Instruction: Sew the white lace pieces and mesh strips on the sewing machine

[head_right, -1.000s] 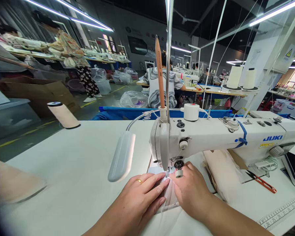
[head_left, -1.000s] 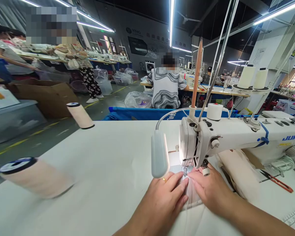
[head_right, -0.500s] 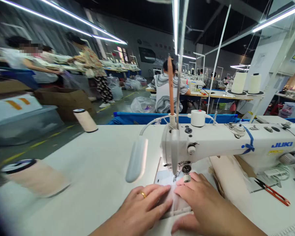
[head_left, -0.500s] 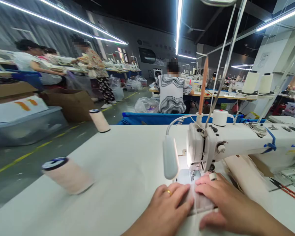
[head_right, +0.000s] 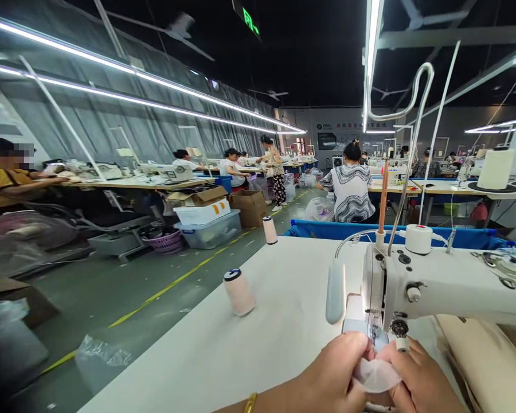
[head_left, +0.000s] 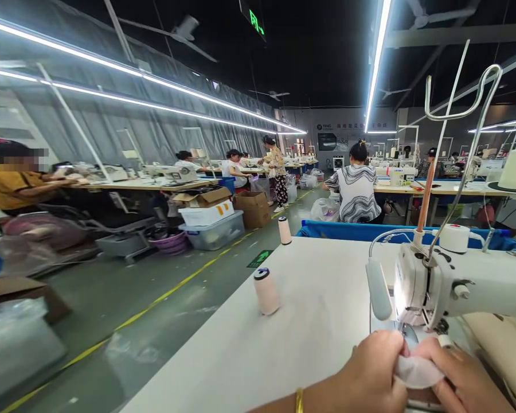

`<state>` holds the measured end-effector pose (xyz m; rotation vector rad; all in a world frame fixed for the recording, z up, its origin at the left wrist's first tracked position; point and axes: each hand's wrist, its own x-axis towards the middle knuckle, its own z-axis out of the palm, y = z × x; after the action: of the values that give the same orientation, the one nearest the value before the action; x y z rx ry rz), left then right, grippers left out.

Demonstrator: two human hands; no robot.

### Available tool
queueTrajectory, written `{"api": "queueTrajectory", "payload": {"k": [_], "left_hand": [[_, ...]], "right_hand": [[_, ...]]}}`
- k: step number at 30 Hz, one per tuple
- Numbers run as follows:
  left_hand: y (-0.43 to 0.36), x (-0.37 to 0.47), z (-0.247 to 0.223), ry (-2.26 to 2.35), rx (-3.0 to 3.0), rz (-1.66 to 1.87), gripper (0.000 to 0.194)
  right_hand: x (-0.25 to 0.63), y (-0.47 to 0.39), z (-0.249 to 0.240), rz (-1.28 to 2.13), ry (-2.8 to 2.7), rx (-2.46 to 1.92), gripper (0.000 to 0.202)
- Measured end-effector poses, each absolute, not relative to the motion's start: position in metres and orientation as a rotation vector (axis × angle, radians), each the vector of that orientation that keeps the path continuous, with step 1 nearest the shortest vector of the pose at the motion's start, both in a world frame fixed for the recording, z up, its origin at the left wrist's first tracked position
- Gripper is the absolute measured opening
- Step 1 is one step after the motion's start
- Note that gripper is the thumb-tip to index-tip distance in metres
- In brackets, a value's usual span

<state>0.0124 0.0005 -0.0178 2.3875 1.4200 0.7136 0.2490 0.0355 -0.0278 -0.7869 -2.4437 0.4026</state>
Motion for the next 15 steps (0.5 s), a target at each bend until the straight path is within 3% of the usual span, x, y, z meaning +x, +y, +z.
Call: {"api": "queueTrajectory", "payload": {"k": [5, 12, 15], "left_hand": [[0.010, 0.008, -0.010, 1.353, 2.311, 0.759, 0.018], [0.027, 0.006, 0.007, 1.258, 2.095, 0.755, 0.011], [0.029, 0.005, 0.009, 1.269, 2.027, 0.713, 0.016]], "right_hand": [[0.237, 0.038, -0.027, 0.185, -2.173, -0.841, 0.025], [0.222, 0.035, -0.009, 0.410, -2.071, -1.025, 0.018], [0.222, 0.035, -0.007, 0.452, -2.060, -1.086, 0.014]]}}
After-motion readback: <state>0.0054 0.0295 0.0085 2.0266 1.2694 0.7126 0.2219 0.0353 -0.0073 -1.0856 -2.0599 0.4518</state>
